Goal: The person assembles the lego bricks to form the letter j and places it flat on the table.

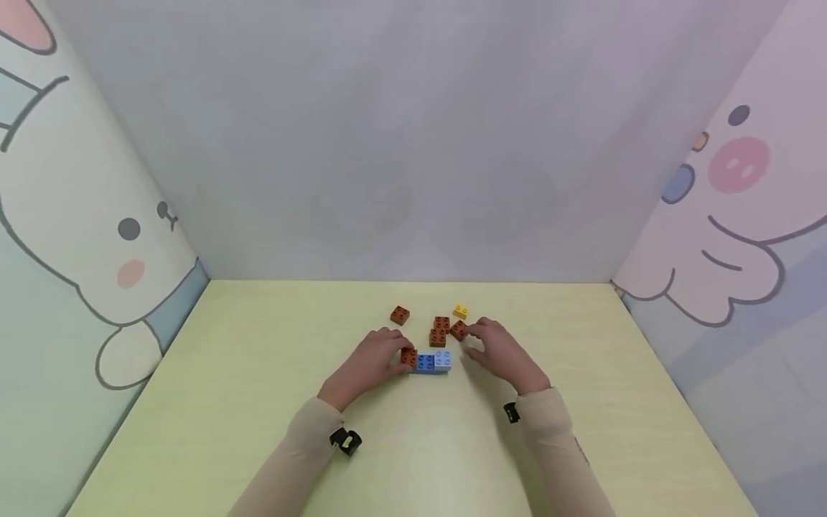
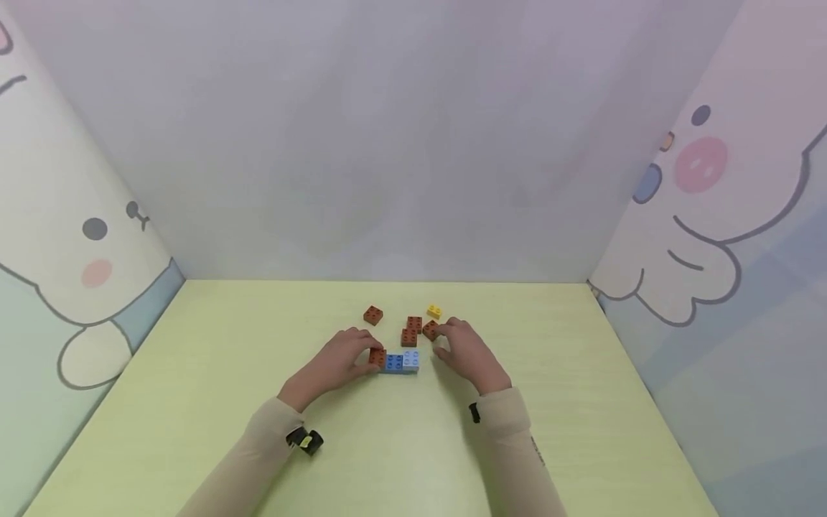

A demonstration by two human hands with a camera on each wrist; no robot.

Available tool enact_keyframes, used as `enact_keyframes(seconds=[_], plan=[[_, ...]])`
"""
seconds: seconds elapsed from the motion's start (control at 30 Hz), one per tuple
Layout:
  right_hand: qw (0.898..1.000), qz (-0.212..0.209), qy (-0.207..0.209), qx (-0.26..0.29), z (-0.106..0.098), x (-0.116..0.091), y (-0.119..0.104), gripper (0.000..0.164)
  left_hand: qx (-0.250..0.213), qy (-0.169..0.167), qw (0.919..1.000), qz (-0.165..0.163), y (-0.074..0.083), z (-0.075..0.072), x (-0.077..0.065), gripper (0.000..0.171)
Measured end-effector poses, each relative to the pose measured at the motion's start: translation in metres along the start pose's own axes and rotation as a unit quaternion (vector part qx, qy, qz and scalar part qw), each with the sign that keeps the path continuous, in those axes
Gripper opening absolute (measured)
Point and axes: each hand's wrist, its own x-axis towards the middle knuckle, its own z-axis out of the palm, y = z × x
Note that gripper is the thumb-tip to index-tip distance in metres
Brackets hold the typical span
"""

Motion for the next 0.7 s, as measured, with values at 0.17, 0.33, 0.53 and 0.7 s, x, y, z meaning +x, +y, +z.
enact_keyframes(seconds=[0.17, 0.33, 0.53, 0.7], plan=[[0.999, 0.031, 0.004, -0.01, -0.001, 0.011, 0.005, 0.042, -0.006, -0.003, 1.0, 0.002, 0.001, 0.001, 0.001, 0.048], [0.999, 0.042, 0.008, -0.007, -0.001, 0.019, 0.01, 0.043, -0.05, 0.0, 0.9984, 0.027, 0.004, 0.011, 0.01, 0.052], [0.999, 0.043, -0.008, 0.009, 0.002, 0.026, 0.011, 0.04, -0.124, 0.01, 0.992, 0.019, 0.005, 0.028, 0.018, 0.048], [0.998, 0.056, -0.003, 0.021, 0.004, 0.032, 0.01, 0.037, -0.171, 0.017, 0.985, 0.014, 0.005, 0.037, 0.022, 0.047]])
